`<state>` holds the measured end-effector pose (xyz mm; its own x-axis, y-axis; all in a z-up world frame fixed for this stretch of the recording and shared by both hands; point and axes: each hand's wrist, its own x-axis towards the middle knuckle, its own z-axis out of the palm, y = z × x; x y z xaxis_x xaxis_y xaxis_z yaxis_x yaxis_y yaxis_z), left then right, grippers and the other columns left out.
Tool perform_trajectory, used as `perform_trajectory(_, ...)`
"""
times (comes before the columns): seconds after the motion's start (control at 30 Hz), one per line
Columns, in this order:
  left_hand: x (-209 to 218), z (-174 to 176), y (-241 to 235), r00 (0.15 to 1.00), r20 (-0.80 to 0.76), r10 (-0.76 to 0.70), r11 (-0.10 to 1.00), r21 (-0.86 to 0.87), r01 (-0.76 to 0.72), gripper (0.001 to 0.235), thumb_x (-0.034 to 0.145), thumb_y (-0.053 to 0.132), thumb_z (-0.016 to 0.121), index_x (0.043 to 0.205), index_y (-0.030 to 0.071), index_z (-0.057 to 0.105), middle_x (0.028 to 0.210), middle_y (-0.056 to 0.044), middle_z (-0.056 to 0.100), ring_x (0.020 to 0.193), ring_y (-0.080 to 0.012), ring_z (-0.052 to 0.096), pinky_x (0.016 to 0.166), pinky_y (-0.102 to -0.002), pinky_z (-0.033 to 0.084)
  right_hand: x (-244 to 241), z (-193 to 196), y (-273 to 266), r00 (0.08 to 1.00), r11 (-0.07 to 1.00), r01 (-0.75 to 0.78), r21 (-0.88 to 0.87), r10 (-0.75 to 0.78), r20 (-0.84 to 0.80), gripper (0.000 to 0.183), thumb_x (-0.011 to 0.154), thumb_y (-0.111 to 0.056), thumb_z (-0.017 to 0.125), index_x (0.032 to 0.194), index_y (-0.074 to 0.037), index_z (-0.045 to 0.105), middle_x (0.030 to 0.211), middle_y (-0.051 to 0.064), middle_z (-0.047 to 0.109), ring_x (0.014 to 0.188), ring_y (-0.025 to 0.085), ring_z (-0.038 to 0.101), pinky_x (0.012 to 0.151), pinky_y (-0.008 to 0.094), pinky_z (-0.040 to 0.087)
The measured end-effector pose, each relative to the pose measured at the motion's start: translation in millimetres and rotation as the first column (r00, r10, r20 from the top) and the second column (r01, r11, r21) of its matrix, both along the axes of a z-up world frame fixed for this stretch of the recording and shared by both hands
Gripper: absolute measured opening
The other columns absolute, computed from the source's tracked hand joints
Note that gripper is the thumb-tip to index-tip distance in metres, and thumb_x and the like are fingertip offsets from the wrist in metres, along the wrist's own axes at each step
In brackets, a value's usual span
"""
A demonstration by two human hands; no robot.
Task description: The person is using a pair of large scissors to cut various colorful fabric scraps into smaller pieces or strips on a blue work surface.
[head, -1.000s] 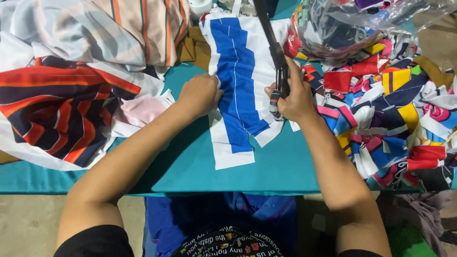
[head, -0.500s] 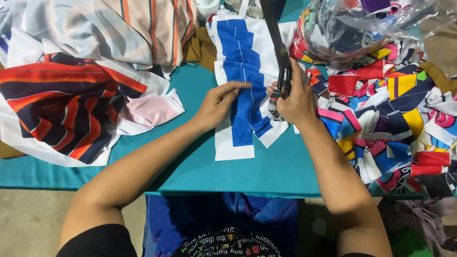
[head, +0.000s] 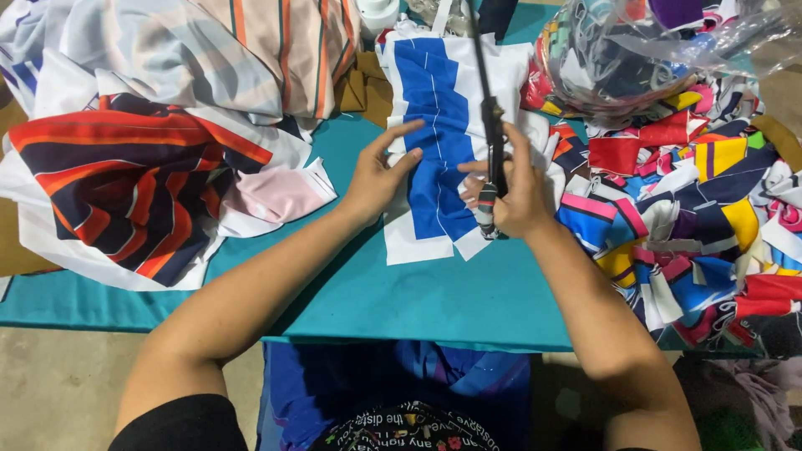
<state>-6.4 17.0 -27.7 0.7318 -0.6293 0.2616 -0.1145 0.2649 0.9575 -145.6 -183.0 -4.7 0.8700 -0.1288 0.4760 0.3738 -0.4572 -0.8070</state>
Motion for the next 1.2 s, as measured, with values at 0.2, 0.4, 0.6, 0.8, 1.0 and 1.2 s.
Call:
perform_trajectory(0.2,-12.2,25.6,9.9,0.992,0.072,-0.102,0.995,0.025,0.100,0.039,0.115,0.019,0.041,0.153,0.021,0.048,0.112,-0.018,0.074,0.108,-0.0190,0.067,0.109,-0.052,0.046,4.6,-8.8,-11.1,0.992,1.000,0.017,-0.022,-0.020,-0.128,0.071,0.094,-0.008,0.074,0.150,0.002,0.033,0.099,0.026,0.075,0.069,0.032,0.076,0.055,0.035,0.061)
perform_trajectory(0.4,-17.3,11.8,0.7,0.955,0.095,-0.279,0.953,0.148,0.264,0.038,0.099,-0.008,0.049,0.103,0.011,0.081,0.091,-0.014,0.078,0.091,-0.0202,0.072,0.095,-0.040,0.054,0.8,7.4,-16.3,0.976,0.963,0.163,-0.216,-0.189,-0.104,0.074,0.093,-0.013,0.080,0.152,0.000,0.037,0.088,0.019,0.075,0.068,0.032,0.073,0.056,0.036,0.055)
perform_trajectory(0.6,-10.7,20.9,-4.2,0.917,0.079,-0.392,0.895,0.262,0.360,0.051,0.091,-0.012,0.043,0.107,0.015,0.083,0.084,-0.019,0.075,0.076,-0.0188,0.063,0.081,-0.034,0.054,0.5,5.5,-36.5,0.977,0.973,0.141,-0.181,-0.167,-0.135,0.076,0.095,-0.015,0.079,0.155,-0.002,0.034,0.093,0.022,0.075,0.075,0.033,0.074,0.057,0.034,0.056)
perform_trajectory(0.8,-4.6,48.0,-10.8,0.907,-0.037,-0.419,0.863,0.296,0.411,0.037,0.097,-0.005,0.052,0.120,0.009,0.076,0.061,-0.005,0.066,0.049,-0.0014,0.035,0.055,-0.014,0.032,-6.0,37.7,-36.5,0.888,0.637,-0.174,0.751,0.431,-0.160,0.071,0.089,-0.005,0.068,0.148,-0.005,0.030,0.122,0.050,0.055,0.087,0.055,0.068,0.059,0.053,0.064)
perform_trajectory(1.0,15.0,-6.3,-23.9,0.938,-0.120,-0.324,0.940,0.073,0.334,0.042,0.100,-0.009,0.045,0.123,0.007,0.076,0.109,-0.023,0.076,0.097,-0.0238,0.074,0.082,-0.036,0.062,-43.4,20.0,-31.1,0.585,0.183,-0.472,0.862,0.797,0.151,0.062,0.108,-0.020,0.048,0.159,-0.007,0.015,0.139,0.057,0.036,0.072,0.053,0.075,0.038,0.040,0.063)
perform_trajectory(1.2,19.7,-13.8,-20.2,0.924,-0.288,-0.253,0.967,-0.085,0.238,0.040,0.097,-0.012,0.054,0.131,0.003,0.070,0.122,-0.022,0.070,0.105,-0.0311,0.074,0.080,-0.041,0.067,-108.1,-7.4,11.8,0.552,0.077,-0.433,0.898,0.810,0.197,0.065,0.111,-0.026,0.047,0.162,-0.014,0.009,0.120,0.048,0.049,0.066,0.042,0.072,0.043,0.040,0.062)
